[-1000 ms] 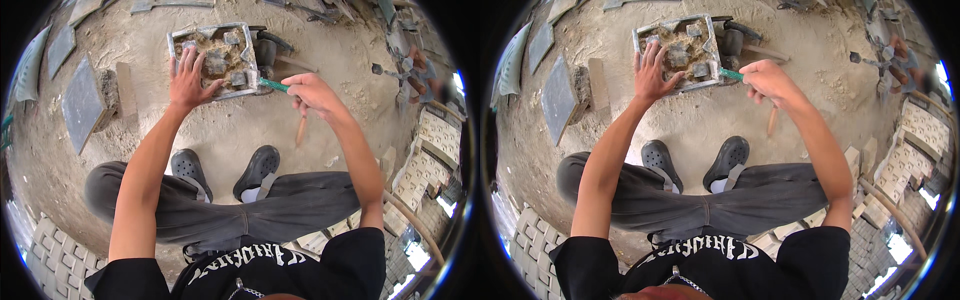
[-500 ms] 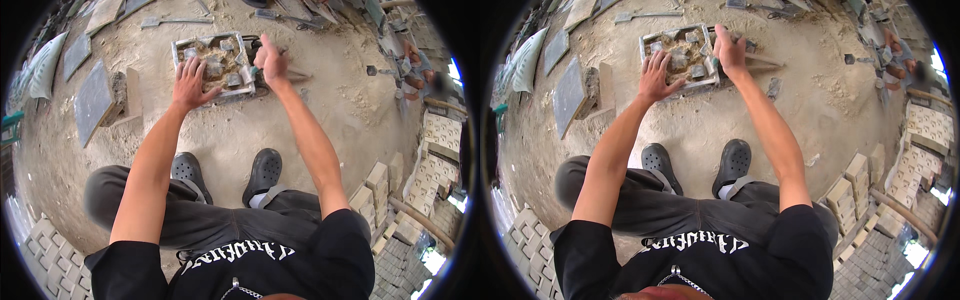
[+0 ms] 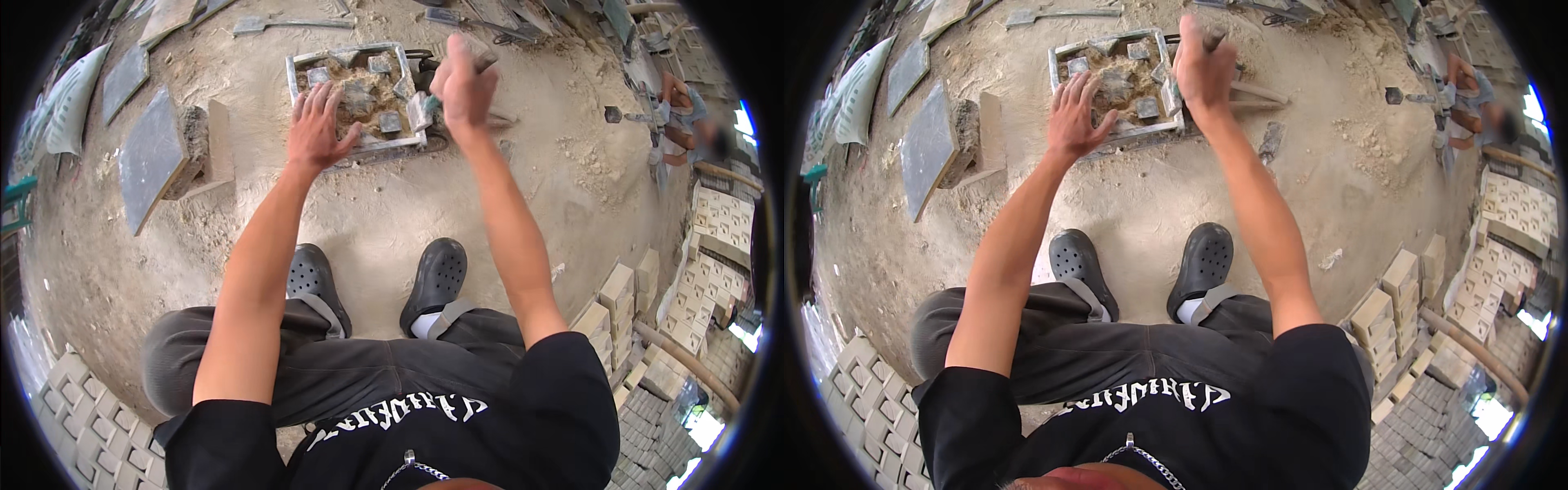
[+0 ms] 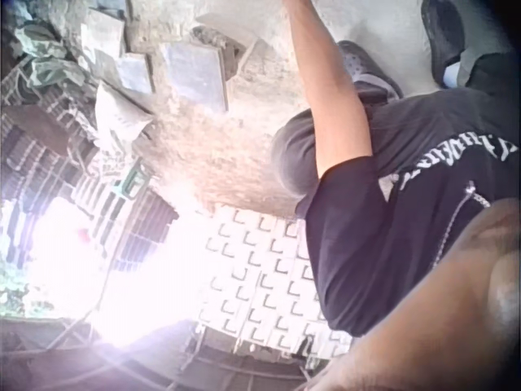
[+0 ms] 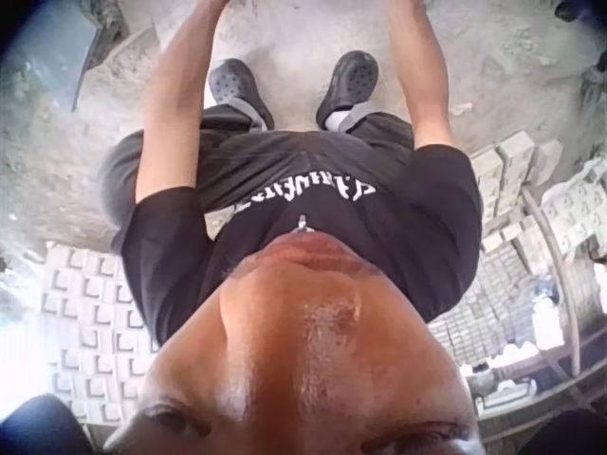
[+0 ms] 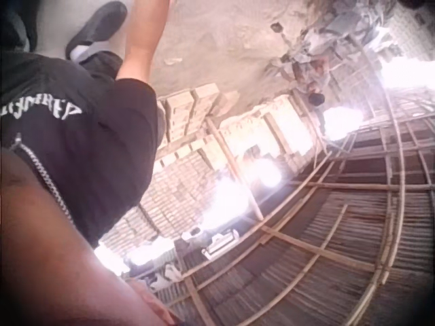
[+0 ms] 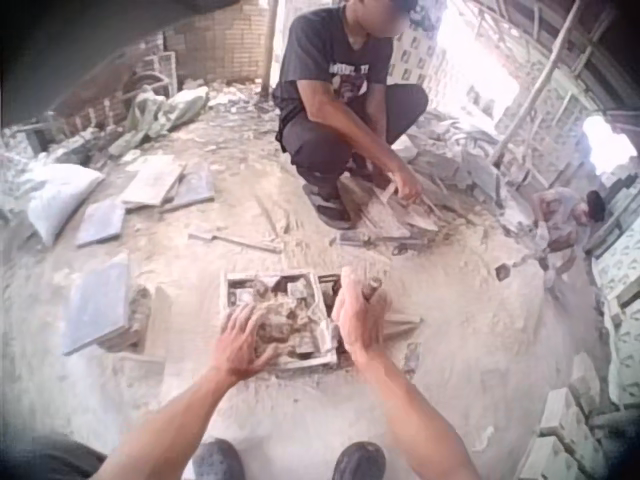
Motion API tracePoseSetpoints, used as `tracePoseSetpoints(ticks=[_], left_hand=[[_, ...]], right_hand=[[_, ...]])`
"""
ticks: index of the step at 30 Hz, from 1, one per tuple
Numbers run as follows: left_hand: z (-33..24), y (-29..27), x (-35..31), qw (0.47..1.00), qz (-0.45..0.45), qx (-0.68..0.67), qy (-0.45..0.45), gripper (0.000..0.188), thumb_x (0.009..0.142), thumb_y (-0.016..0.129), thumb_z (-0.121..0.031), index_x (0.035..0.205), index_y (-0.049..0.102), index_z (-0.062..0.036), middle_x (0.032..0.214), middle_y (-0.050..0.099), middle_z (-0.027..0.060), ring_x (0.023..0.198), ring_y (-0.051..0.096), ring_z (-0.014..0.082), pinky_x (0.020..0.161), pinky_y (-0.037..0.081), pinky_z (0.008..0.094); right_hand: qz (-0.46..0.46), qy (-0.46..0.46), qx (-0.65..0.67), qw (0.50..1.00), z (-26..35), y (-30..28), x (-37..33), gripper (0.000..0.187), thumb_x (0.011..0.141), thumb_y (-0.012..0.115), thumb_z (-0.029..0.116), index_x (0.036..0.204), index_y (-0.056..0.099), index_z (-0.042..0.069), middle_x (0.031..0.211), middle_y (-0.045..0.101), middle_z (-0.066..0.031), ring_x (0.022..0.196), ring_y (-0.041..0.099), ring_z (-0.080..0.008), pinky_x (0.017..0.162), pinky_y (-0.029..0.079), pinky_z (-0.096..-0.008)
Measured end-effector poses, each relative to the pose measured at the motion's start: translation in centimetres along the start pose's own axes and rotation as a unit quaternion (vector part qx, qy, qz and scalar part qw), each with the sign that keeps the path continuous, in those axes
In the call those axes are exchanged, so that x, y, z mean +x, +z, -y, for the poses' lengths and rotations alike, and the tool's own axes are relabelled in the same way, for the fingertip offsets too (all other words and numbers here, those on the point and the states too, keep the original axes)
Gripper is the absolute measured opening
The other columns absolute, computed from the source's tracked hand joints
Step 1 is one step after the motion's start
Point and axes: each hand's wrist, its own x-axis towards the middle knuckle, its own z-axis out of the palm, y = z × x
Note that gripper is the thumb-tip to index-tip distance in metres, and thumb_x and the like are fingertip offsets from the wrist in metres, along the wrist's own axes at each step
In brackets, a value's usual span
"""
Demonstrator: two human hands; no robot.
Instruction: The person fills a metal mold with a dry material, spreads it evenly by hand, and then uses a pointed tool to repeatedly pack and level the material within the mold's pattern.
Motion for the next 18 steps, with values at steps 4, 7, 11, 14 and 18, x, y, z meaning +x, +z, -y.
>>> tracePoseSetpoints(ticks=[4,7,11,14,18], left_hand=[[-0.6,0.1,0.4,1.0,0.005,-0.008,0.006,0.07,0.088,0.059,-0.048,0.144,0.04,-0.0102,0.151,0.037,0.0112,0.144,0.028,0.026,0.121,0.016,0.0441],[0.1,0.0,0.1,1.0,0.009,0.0,0.002,0.07,0.088,0.059,-0.047,0.145,0.039,-0.0108,0.151,0.037,0.011,0.144,0.028,0.0259,0.121,0.015,0.044],[-0.7,0.3,0.6,1.0,0.005,-0.021,0.008,0.07,0.088,0.059,-0.046,0.145,0.039,-0.011,0.151,0.037,0.0113,0.144,0.029,0.0265,0.121,0.015,0.044],[-0.1,0.3,-0.2,1.0,0.004,-0.03,-0.006,0.07,0.088,0.059,-0.046,0.145,0.038,-0.0106,0.151,0.038,0.0118,0.144,0.029,0.0273,0.121,0.015,0.044],[0.5,0.5,0.6,1.0,-0.023,-0.022,0.0,0.068,0.089,0.059,-0.044,0.144,0.039,-0.0094,0.15,0.039,0.0123,0.143,0.03,0.0279,0.12,0.016,0.0447]], right_hand=[[0.009,-0.037,-0.059,0.998,-6.2,-0.2,0.8,0.053,0.093,0.059,0.03,0.045,0.038,0.017,0.042,0.044,0.0018,0.033,0.038,-0.0084,0.034,0.028,-0.0276],[0.03,-0.01,-0.033,0.999,-3.3,0.2,0.6,0.051,0.094,0.058,0.026,0.047,0.04,0.019,0.042,0.042,0.0039,0.033,0.035,-0.007,0.033,0.026,-0.0265],[0.046,-0.071,-0.113,0.99,-8.7,-1.4,0.5,0.057,0.095,0.055,0.037,0.047,0.043,0.009,0.043,0.039,0.005,0.041,0.035,-0.0074,0.042,0.027,-0.0305],[0.127,0.013,-0.144,0.981,-6.3,0.1,1.3,0.055,0.096,0.054,0.033,0.048,0.043,0.009,0.044,0.039,0.0045,0.043,0.037,-0.0072,0.043,0.026,-0.0304],[0.045,-0.032,-0.016,0.998,-4.1,-0.3,0.6,0.051,0.095,0.058,0.028,0.05,0.04,0.015,0.046,0.043,0.0035,0.039,0.039,-0.0065,0.037,0.029,-0.0257]])
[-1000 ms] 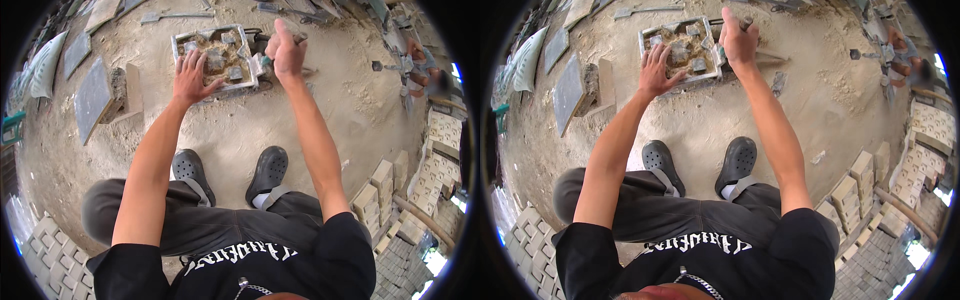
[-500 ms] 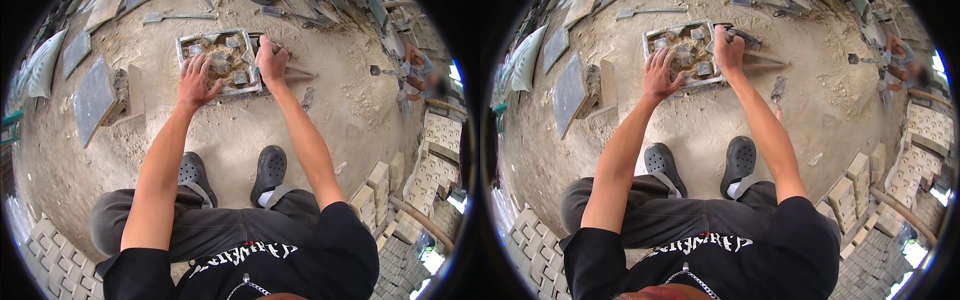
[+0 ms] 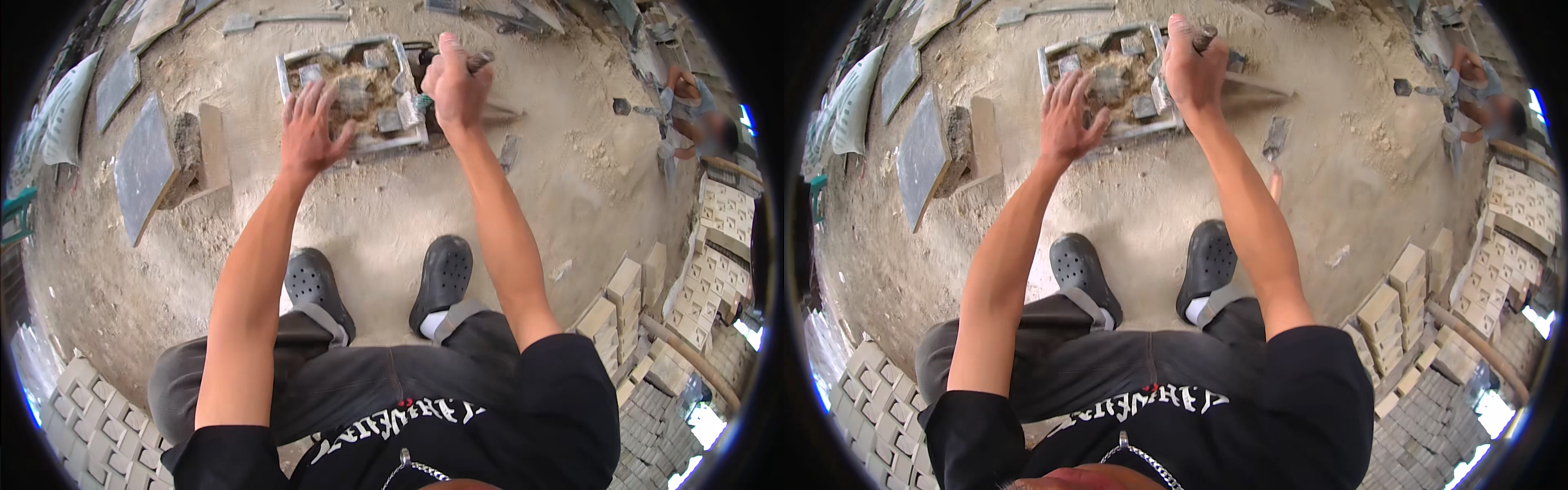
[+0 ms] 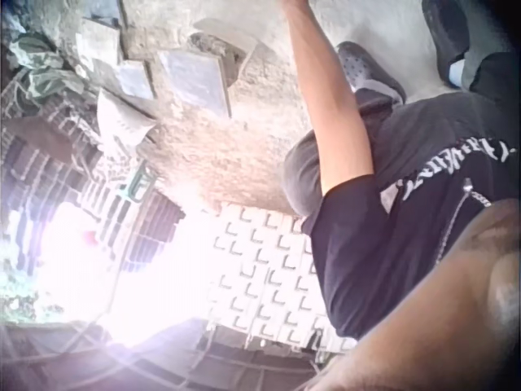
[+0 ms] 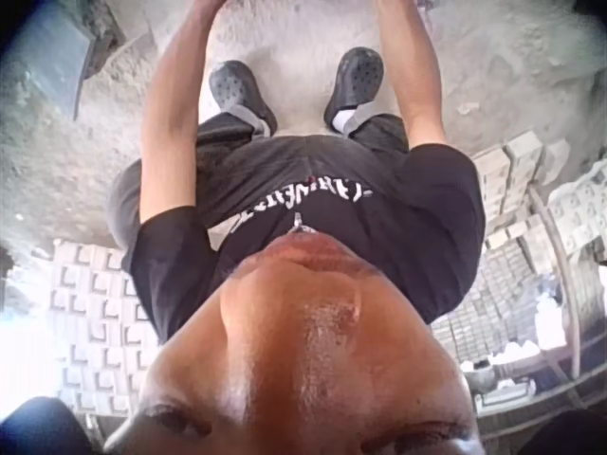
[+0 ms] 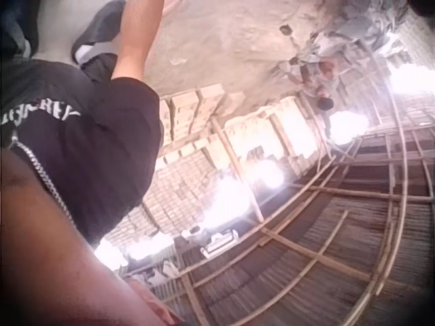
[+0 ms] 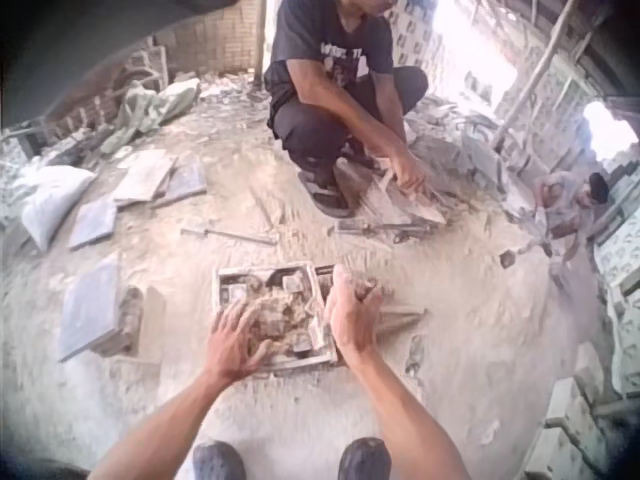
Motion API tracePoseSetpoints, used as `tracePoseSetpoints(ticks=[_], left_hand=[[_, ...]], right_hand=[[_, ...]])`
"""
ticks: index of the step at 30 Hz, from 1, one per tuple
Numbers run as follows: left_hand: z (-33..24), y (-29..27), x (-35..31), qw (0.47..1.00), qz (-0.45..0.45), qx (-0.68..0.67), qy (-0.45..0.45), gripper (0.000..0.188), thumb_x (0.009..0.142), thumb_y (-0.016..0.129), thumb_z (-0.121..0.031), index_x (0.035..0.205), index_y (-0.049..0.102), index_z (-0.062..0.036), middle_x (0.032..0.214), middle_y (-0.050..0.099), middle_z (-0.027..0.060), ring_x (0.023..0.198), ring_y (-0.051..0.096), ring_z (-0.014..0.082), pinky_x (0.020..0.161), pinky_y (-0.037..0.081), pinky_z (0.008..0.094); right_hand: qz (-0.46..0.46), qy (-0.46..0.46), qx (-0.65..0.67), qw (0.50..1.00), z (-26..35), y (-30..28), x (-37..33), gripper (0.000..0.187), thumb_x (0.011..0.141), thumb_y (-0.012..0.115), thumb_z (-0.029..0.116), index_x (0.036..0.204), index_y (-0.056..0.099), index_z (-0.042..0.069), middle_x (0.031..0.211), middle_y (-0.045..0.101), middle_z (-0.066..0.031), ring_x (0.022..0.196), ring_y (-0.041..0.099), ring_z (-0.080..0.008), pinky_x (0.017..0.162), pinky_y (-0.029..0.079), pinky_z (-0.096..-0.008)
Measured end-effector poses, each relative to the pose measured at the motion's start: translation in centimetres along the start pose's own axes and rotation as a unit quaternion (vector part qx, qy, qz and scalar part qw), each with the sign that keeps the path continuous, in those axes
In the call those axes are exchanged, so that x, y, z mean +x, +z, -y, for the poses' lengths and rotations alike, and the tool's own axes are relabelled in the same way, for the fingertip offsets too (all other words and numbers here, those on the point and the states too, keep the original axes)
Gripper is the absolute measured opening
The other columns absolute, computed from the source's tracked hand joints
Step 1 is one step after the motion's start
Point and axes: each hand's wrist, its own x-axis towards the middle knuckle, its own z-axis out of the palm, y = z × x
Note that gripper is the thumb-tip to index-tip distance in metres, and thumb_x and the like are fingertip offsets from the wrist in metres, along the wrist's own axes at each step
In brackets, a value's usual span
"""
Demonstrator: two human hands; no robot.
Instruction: The person fills a metal mold with a dry material, spreads it evenly by hand, and then uses a pointed tool to repeatedly pack and level the material within the mold's pattern.
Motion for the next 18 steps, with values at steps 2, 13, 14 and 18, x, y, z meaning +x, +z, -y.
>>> tracePoseSetpoints(ticks=[2,13,14,18], left_hand=[[-0.7,0.6,-0.2,1.0,-0.017,-0.016,-0.001,0.067,0.089,0.058,-0.043,0.143,0.039,-0.0088,0.149,0.039,0.0124,0.143,0.03,0.0281,0.12,0.017,0.0451],[-0.2,0.6,-0.8,0.998,-0.041,-0.008,-0.041,0.062,0.089,0.058,-0.04,0.142,0.042,-0.0098,0.149,0.039,0.013,0.143,0.031,0.0282,0.119,0.019,0.0442],[0.0,0.5,-1.2,0.999,-0.031,0.003,-0.041,0.063,0.089,0.058,-0.04,0.142,0.042,-0.01,0.15,0.039,0.0129,0.143,0.031,0.0281,0.119,0.019,0.0444],[-0.8,0.3,-0.3,0.999,-0.013,0.012,-0.04,0.066,0.089,0.059,-0.042,0.143,0.04,-0.0102,0.151,0.037,0.0128,0.144,0.028,0.028,0.12,0.017,0.0456]], right_hand=[[-0.031,-0.052,-0.049,0.997,-5.2,-0.7,-0.3,0.052,0.095,0.058,0.029,0.049,0.038,0.016,0.045,0.042,0.004,0.038,0.037,-0.0063,0.035,0.026,-0.0261],[-0.057,0.058,0.103,0.991,-2.2,-0.6,0.6,0.054,0.094,0.059,0.026,0.048,0.032,0.019,0.043,0.035,0.0047,0.034,0.028,-0.0077,0.036,0.018,-0.0282],[-0.063,0.069,0.103,0.99,-1.2,-0.3,0.8,0.054,0.094,0.059,0.025,0.048,0.031,0.019,0.043,0.035,0.0047,0.034,0.028,-0.0077,0.036,0.018,-0.0283],[-0.059,0.049,0.054,0.996,-2.7,-1.5,-0.3,0.053,0.095,0.056,0.024,0.05,0.03,0.021,0.044,0.035,0.0055,0.037,0.031,-0.0065,0.035,0.025,-0.0272]])
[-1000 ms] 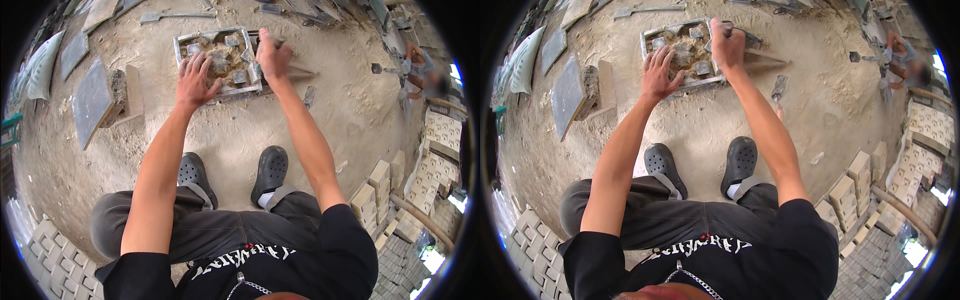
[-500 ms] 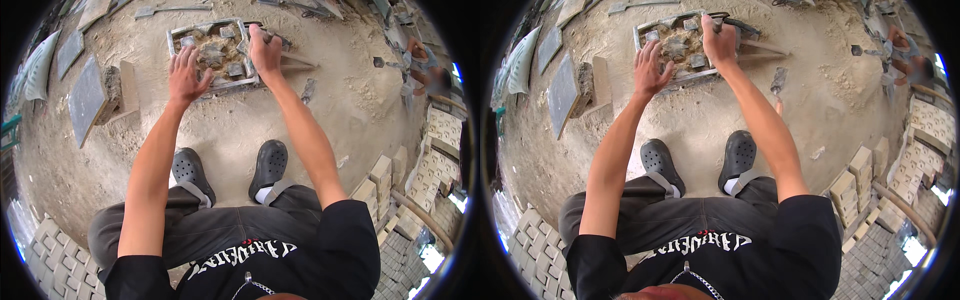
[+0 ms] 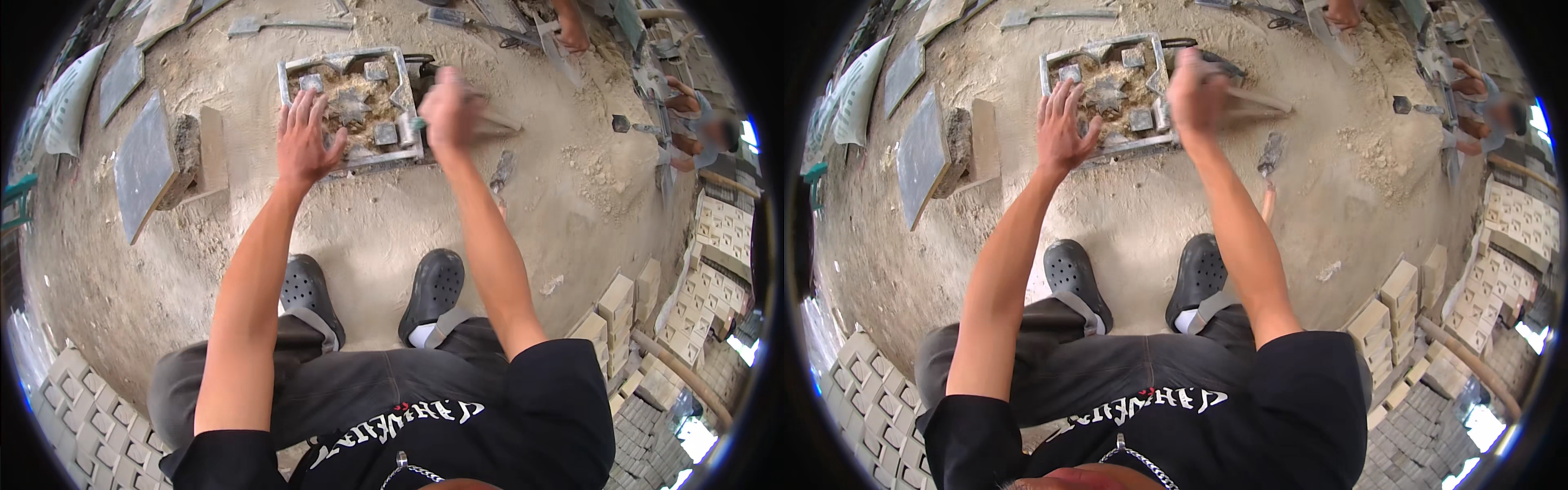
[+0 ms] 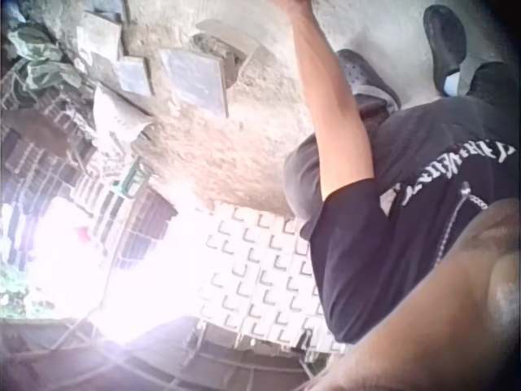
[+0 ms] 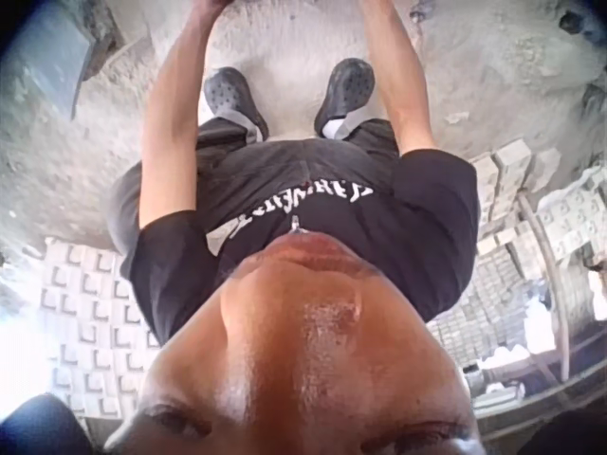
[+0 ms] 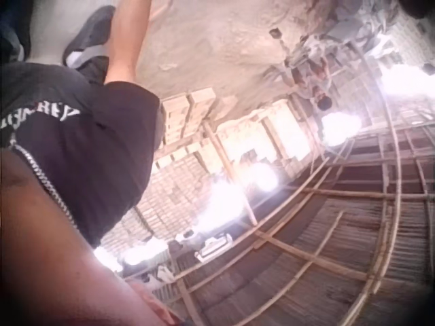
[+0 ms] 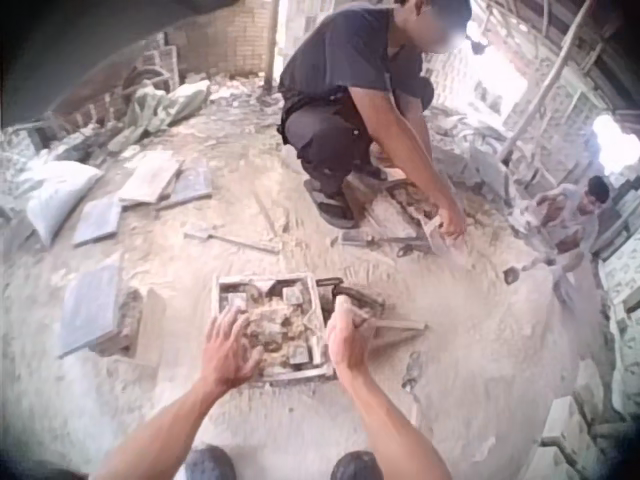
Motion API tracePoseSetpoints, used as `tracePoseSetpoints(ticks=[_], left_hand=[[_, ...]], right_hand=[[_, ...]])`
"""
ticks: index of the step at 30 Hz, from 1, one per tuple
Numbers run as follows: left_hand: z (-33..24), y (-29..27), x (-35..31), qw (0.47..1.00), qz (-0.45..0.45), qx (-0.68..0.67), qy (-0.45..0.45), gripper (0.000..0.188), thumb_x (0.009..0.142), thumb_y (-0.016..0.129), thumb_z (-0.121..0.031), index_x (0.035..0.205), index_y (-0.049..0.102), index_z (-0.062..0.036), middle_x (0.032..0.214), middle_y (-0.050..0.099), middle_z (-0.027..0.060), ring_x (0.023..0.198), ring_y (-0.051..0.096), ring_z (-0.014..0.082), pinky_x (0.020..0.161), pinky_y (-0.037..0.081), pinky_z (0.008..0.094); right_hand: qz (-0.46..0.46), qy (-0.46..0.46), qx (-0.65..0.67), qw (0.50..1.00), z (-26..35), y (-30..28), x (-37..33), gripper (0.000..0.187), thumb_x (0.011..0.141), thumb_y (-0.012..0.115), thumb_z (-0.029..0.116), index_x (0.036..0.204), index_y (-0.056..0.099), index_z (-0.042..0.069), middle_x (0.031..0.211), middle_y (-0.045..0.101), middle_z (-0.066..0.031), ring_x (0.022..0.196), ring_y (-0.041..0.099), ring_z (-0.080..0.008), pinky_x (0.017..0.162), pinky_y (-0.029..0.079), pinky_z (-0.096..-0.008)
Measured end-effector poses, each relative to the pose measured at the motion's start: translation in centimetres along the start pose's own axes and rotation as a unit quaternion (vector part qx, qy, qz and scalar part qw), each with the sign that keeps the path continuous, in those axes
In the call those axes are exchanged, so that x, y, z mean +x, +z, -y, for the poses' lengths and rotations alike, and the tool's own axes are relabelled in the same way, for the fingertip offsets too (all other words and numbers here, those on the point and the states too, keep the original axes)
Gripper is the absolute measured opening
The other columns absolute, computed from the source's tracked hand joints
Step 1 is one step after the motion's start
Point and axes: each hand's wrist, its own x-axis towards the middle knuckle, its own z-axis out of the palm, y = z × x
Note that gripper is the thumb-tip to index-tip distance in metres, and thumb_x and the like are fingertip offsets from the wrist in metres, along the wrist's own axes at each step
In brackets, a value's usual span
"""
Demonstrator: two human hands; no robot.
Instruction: The person fills a metal mold with a dry material, spreads it evenly by hand, and then uses a pointed tool to repeatedly pack and level the material within the mold's pattern.
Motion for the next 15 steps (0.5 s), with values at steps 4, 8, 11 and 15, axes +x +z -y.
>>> tracePoseSetpoints(ticks=[4,8,11,15], left_hand=[[0.3,-0.4,-0.1,1.0,0.014,0.012,-0.005,0.07,0.088,0.059,-0.047,0.144,0.039,-0.0102,0.152,0.035,0.0128,0.144,0.027,0.0283,0.12,0.015,0.0461],[-0.4,-0.5,0.2,1.0,0.026,0.017,0.005,0.071,0.088,0.059,-0.049,0.144,0.039,-0.0097,0.152,0.035,0.0127,0.145,0.027,0.0278,0.12,0.014,0.0466],[0.0,-0.4,-0.5,0.999,0.036,0.016,0.004,0.073,0.087,0.058,-0.051,0.144,0.041,-0.0087,0.152,0.035,0.0126,0.145,0.027,0.0273,0.12,0.015,0.0475],[0.1,-0.4,0.2,0.999,0.032,0.023,-0.003,0.073,0.087,0.058,-0.05,0.143,0.04,-0.0079,0.152,0.035,0.012,0.145,0.026,0.027,0.12,0.015,0.0475]], right_hand=[[0.012,0.013,-0.022,1.0,2.3,2.1,0.8,0.051,0.094,0.058,0.024,0.05,0.034,0.019,0.045,0.041,0.0053,0.036,0.033,-0.007,0.035,0.027,-0.0266],[0.016,-0.13,-0.148,0.98,-0.1,2.0,-0.5,0.052,0.097,0.048,0.028,0.047,0.042,0.014,0.042,0.04,0.0032,0.039,0.034,-0.0067,0.038,0.021,-0.0299],[0.052,-0.083,-0.14,0.985,0.6,2.5,-0.4,0.054,0.097,0.051,0.029,0.047,0.041,0.011,0.042,0.041,0.0023,0.039,0.035,-0.0076,0.039,0.022,-0.03],[0.068,-0.086,-0.143,0.984,1.1,2.7,0.1,0.054,0.097,0.051,0.027,0.048,0.043,0.008,0.043,0.042,0.0026,0.041,0.036,-0.0076,0.041,0.024,-0.0293]])
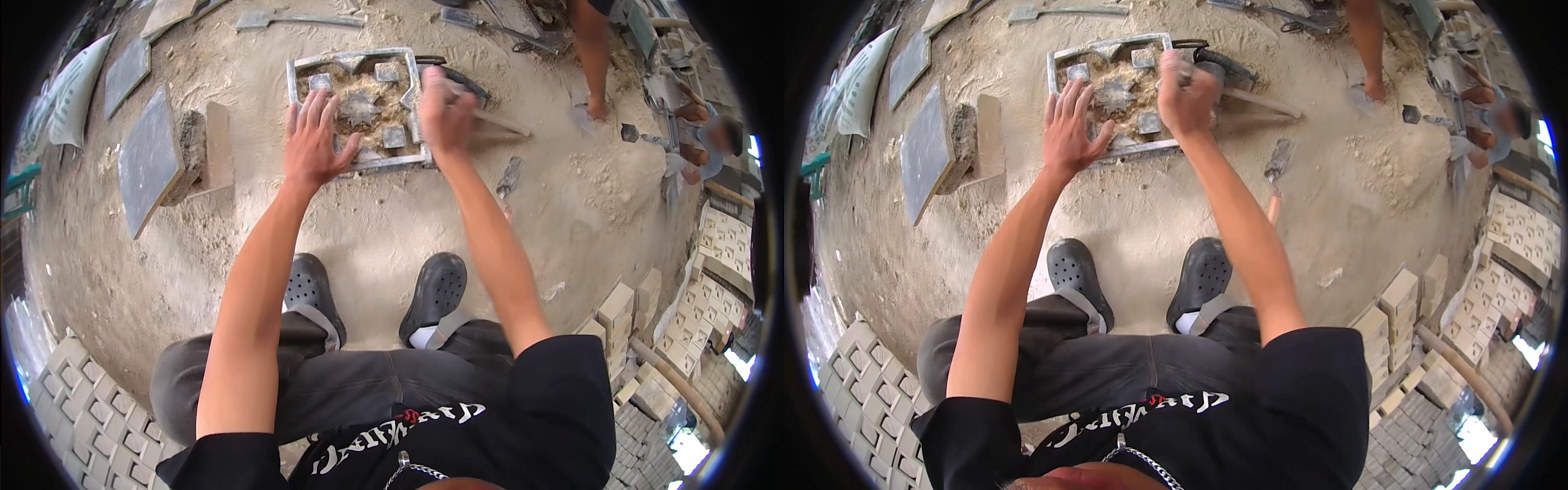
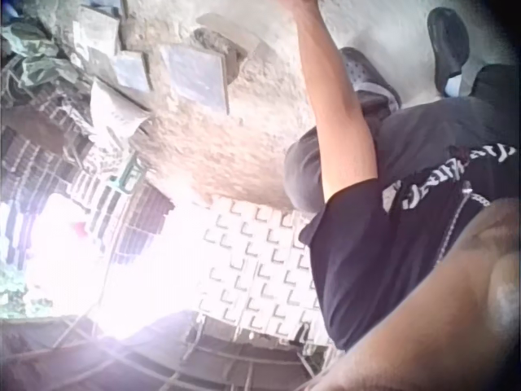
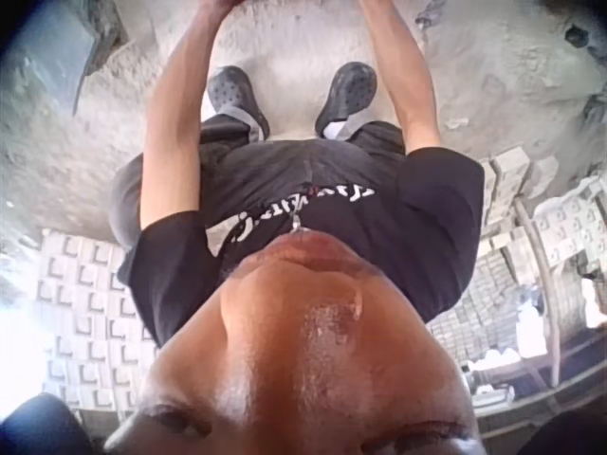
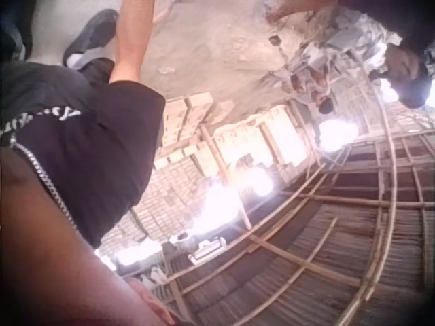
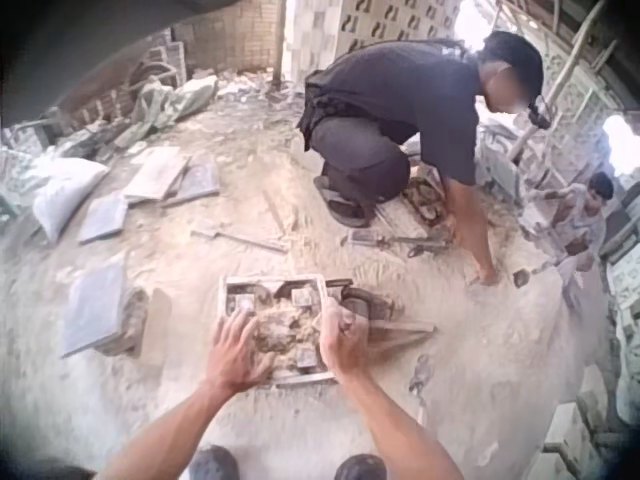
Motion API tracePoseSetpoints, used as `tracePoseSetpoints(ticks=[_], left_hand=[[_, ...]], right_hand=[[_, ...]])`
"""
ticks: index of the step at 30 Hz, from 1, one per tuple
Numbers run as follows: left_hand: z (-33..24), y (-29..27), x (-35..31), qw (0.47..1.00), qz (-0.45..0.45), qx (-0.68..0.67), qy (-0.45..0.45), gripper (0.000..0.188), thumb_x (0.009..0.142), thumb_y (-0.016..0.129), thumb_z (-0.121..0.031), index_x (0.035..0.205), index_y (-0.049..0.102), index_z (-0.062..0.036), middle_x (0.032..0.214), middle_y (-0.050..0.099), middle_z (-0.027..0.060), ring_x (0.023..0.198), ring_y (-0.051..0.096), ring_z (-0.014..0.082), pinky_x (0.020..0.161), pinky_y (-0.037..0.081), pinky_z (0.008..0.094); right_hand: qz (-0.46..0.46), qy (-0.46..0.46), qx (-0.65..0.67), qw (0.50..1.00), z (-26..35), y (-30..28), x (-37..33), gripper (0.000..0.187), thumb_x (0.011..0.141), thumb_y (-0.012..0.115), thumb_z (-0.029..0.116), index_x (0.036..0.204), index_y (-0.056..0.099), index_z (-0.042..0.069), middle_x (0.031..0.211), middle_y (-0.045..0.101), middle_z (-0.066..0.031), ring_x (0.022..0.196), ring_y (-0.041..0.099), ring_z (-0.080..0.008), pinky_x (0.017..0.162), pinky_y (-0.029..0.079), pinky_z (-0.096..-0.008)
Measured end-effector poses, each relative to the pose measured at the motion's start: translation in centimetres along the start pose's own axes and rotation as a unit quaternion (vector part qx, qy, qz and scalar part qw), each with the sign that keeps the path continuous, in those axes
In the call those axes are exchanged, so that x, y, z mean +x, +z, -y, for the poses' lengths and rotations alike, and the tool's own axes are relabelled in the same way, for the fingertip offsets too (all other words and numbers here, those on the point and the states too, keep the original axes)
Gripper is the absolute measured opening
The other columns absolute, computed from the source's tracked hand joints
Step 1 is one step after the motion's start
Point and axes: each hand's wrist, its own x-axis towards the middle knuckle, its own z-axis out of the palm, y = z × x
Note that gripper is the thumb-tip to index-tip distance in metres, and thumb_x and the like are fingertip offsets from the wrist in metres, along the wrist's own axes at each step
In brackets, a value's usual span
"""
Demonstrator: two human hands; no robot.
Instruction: The person fills a metal mold with a dry material, spreads it evenly by hand, and then uses a pointed tool to repeatedly pack and level the material within the mold's pattern.
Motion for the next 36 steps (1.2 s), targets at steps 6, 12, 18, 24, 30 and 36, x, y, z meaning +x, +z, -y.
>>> tracePoseSetpoints(ticks=[6,12,18,24,30,36], left_hand=[[-0.1,-0.3,-0.1,1.0,0.003,-0.023,-0.005,0.074,0.087,0.059,-0.049,0.145,0.038,-0.0084,0.152,0.035,0.0134,0.145,0.026,0.0281,0.121,0.013,0.0457],[-0.1,-0.4,-0.8,1.0,0.017,-0.018,-0.008,0.074,0.087,0.059,-0.049,0.145,0.038,-0.0084,0.153,0.034,0.013,0.145,0.026,0.0277,0.121,0.012,0.0455],[0.0,-0.6,-0.1,1.0,0.031,-0.005,-0.003,0.074,0.087,0.059,-0.05,0.146,0.039,-0.0089,0.154,0.033,0.0114,0.146,0.026,0.0265,0.121,0.011,0.0476],[-0.2,-0.5,-0.2,0.999,0.034,-0.007,0.003,0.074,0.087,0.059,-0.05,0.146,0.04,-0.0105,0.154,0.034,0.0102,0.146,0.025,0.0267,0.121,0.011,0.049],[-0.1,-0.1,0.1,1.0,0.03,0.0,0.007,0.073,0.086,0.059,-0.052,0.145,0.042,-0.0119,0.154,0.035,0.0106,0.146,0.026,0.0267,0.12,0.011,0.05],[-0.4,-0.6,0.2,0.999,0.034,-0.003,0.005,0.074,0.086,0.059,-0.052,0.147,0.04,-0.0129,0.155,0.034,0.0097,0.146,0.026,0.0263,0.12,0.012,0.0492]], right_hand=[[-0.037,0.04,0.083,0.995,-0.4,-0.5,-0.4,0.051,0.096,0.056,0.028,0.05,0.04,0.013,0.047,0.044,0.004,0.042,0.039,-0.0058,0.041,0.029,-0.0262],[0.015,0.04,0.183,0.982,-0.4,-1.4,-0.2,0.051,0.098,0.055,0.025,0.052,0.037,0.014,0.048,0.037,0.005,0.041,0.032,-0.0068,0.041,0.023,-0.0275],[0.079,0.023,0.214,0.973,-0.6,-0.7,1.5,0.053,0.099,0.052,0.024,0.051,0.032,0.014,0.047,0.035,0.0034,0.042,0.03,-0.0075,0.041,0.022,-0.0289],[0.179,0.028,0.149,0.972,-1.9,-0.7,3.5,0.053,0.096,0.053,0.027,0.046,0.044,0.012,0.041,0.041,0.0027,0.037,0.038,-0.0083,0.039,0.029,-0.0276],[0.259,0.099,0.136,0.951,-1.1,-0.5,4.3,0.053,0.097,0.052,0.026,0.047,0.044,0.011,0.042,0.039,0.0034,0.04,0.036,-0.0062,0.043,0.03,-0.0252],[0.146,0.012,0.077,0.986,-2.9,-0.1,1.0,0.052,0.097,0.055,0.026,0.051,0.043,0.007,0.046,0.038,0.0037,0.044,0.036,-0.0058,0.042,0.026,-0.0282]])
